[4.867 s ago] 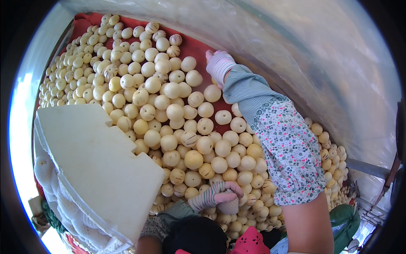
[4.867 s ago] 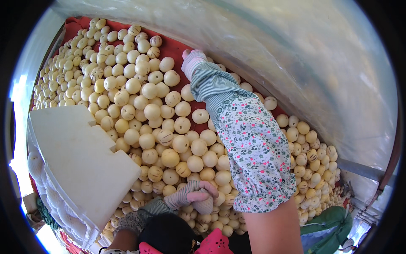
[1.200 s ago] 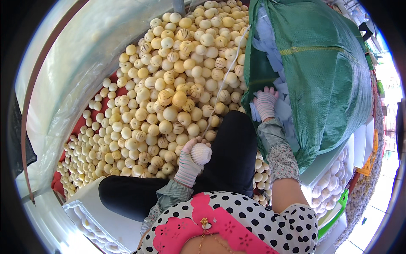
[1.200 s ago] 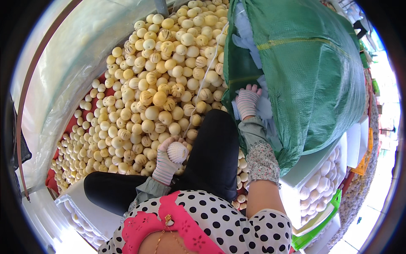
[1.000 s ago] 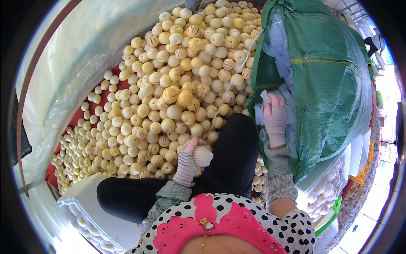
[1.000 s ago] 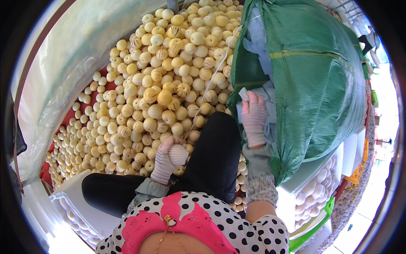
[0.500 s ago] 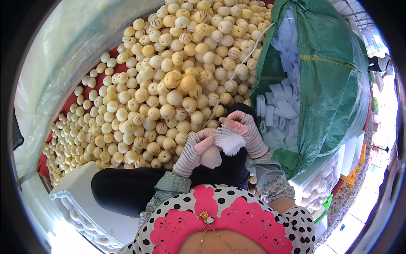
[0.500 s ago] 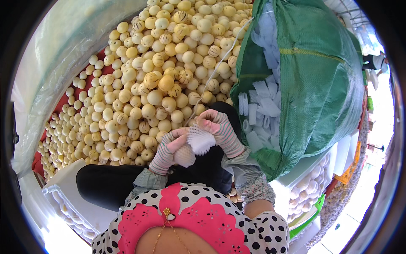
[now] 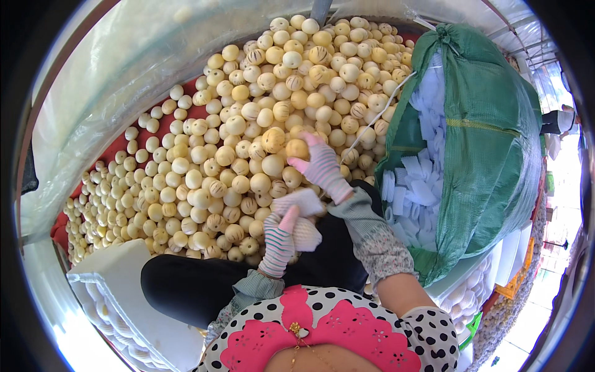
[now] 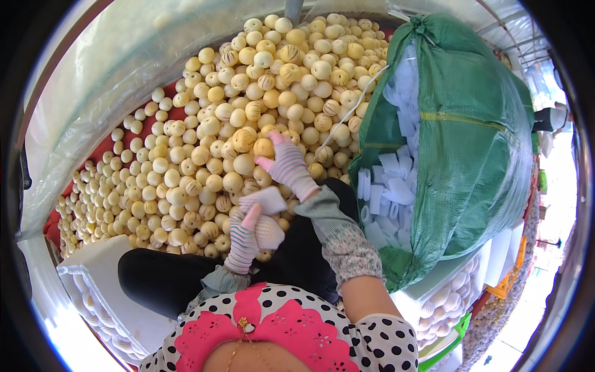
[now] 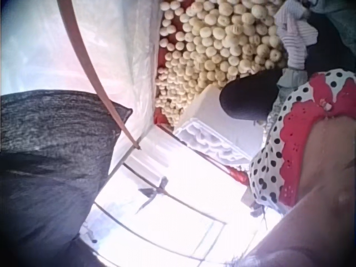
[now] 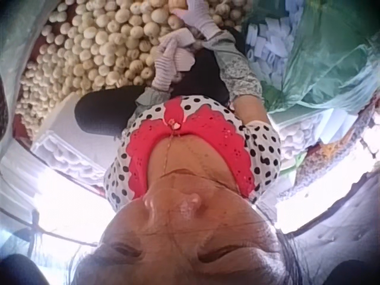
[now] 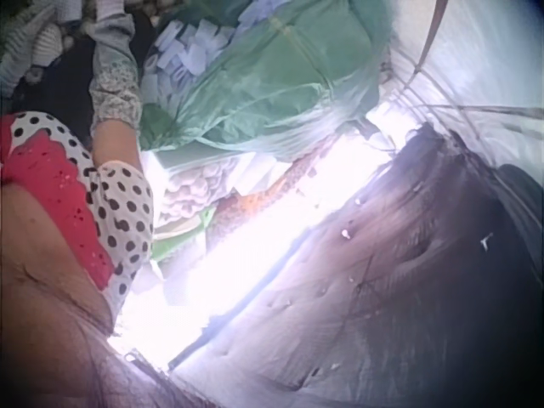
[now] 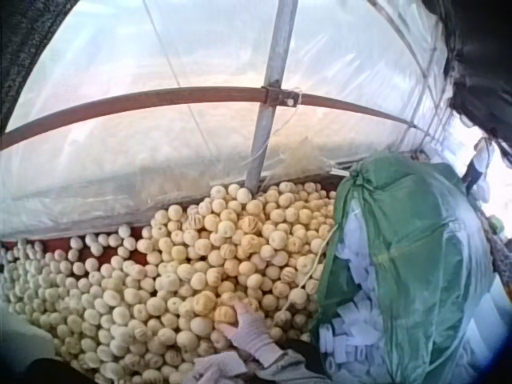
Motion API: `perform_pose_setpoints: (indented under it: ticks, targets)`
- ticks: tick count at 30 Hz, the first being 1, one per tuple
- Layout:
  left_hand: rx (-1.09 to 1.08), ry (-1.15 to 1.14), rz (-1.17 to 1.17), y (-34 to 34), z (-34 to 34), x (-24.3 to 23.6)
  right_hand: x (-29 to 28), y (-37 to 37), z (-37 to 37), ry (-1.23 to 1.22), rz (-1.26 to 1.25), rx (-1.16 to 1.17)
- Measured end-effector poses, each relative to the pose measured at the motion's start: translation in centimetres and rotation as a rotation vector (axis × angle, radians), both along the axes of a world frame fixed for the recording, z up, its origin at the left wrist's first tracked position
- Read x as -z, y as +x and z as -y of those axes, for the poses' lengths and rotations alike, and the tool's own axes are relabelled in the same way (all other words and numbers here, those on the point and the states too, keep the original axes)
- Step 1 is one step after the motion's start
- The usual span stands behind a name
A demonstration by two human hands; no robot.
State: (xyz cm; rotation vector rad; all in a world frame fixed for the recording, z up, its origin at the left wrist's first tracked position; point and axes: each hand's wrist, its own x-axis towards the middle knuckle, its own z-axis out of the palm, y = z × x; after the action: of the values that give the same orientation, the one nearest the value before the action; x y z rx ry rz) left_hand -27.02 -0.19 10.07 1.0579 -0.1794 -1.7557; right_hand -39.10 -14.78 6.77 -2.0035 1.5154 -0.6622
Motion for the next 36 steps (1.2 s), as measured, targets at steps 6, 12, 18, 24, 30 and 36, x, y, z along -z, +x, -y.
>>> perform_pose_setpoints:
  ticks: [6, 12, 18, 24, 30, 36]
  targets:
    - [-0.09, -0.344, 0.345, -1.6, 0.5, 1.7, -2.1, -2.1, -7.5, 0.485, 0.661, -0.027]
    - [0.065, -0.218, -0.045, -1.6, 0.4, 0.9, -4.0, -5.8, -8.9, 0.587, 0.839, 0.46]
    - [0.176, -0.553, 0.211, -1.8, 0.0, -0.1, -1.7, -7.3, -11.0, 0.781, 1.021, 0.324]
    - [0.17, -0.576, 0.449, -1.9, -0.8, 1.0, -4.0, -6.3, -11.7, 0.723, 0.902, 0.181]
    - [0.156, -0.498, 0.488, -2.2, -0.8, 1.4, -4.7, -4.8, -11.7, 0.598, 0.905, 0.16]
    - [0.123, -0.244, -0.042, -1.7, -0.8, 1.6, -3.3, -6.2, -11.7, 0.691, 0.919, 0.359]
